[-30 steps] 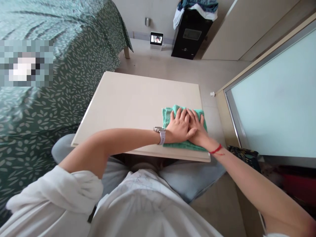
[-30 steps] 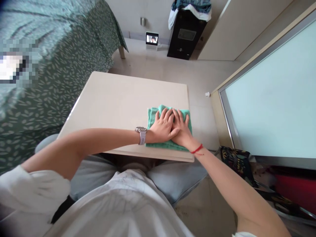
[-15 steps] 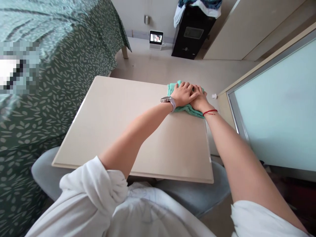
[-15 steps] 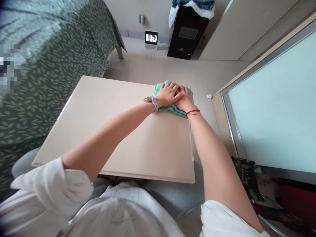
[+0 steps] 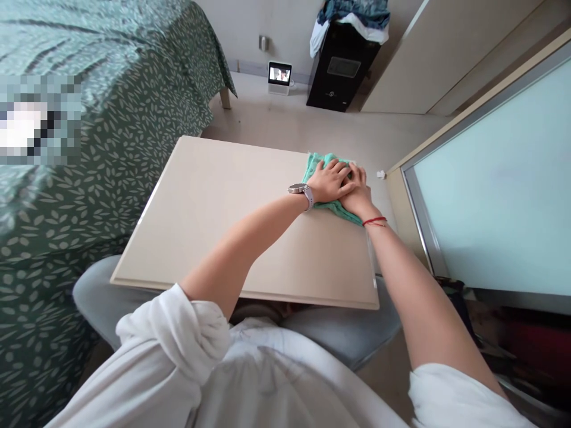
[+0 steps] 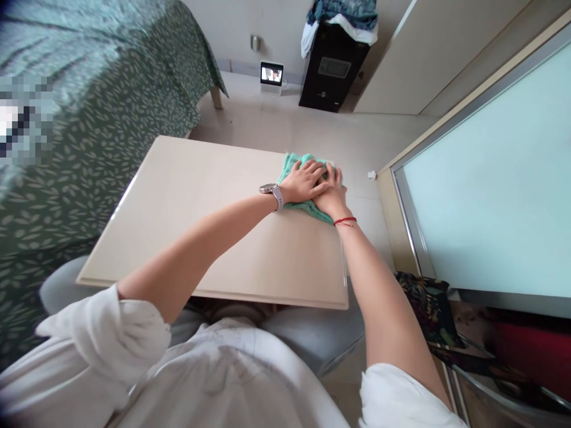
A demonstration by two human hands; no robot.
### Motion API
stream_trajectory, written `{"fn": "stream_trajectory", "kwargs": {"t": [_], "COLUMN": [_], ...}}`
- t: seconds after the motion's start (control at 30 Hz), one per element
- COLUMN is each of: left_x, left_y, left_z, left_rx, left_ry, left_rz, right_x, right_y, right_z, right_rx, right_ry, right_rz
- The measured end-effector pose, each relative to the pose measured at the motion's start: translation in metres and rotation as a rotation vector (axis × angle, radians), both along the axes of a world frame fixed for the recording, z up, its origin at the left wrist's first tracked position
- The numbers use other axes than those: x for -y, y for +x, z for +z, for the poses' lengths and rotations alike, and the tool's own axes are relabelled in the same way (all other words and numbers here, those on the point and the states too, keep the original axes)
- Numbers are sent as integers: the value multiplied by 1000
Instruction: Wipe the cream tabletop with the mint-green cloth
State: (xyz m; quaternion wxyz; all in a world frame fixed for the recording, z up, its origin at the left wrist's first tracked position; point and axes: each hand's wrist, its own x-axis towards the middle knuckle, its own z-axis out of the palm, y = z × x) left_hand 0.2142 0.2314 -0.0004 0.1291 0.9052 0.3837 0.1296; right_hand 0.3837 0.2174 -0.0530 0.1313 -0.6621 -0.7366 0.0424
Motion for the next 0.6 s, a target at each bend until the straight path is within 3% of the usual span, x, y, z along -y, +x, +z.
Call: {"fn": "stream_trajectory", "kwargs": {"t": [0.17,0.3,0.4,0.5,0.6], "left_x": [50,94,129,166,198], "left_y": [-5,-12,-21,-39,-63], "left_z": [-2,-5,-6,-6,-6], "left_rx": [-18,-21,-21,-28,-29], "left_ry": [3,31,49,47,15], "left_rz": [-103,-262,-369,-371,-292], "right_x": [77,155,209,249,269], "right_y": [-15,-40,-57,-74,-93], "right_z": [4,14,15,14,14], "right_rx": [102,216,182,136,197], "right_ry": [-16,-87,-46,36,0], "right_rz": [-97,-262,-325,-306,-227]}}
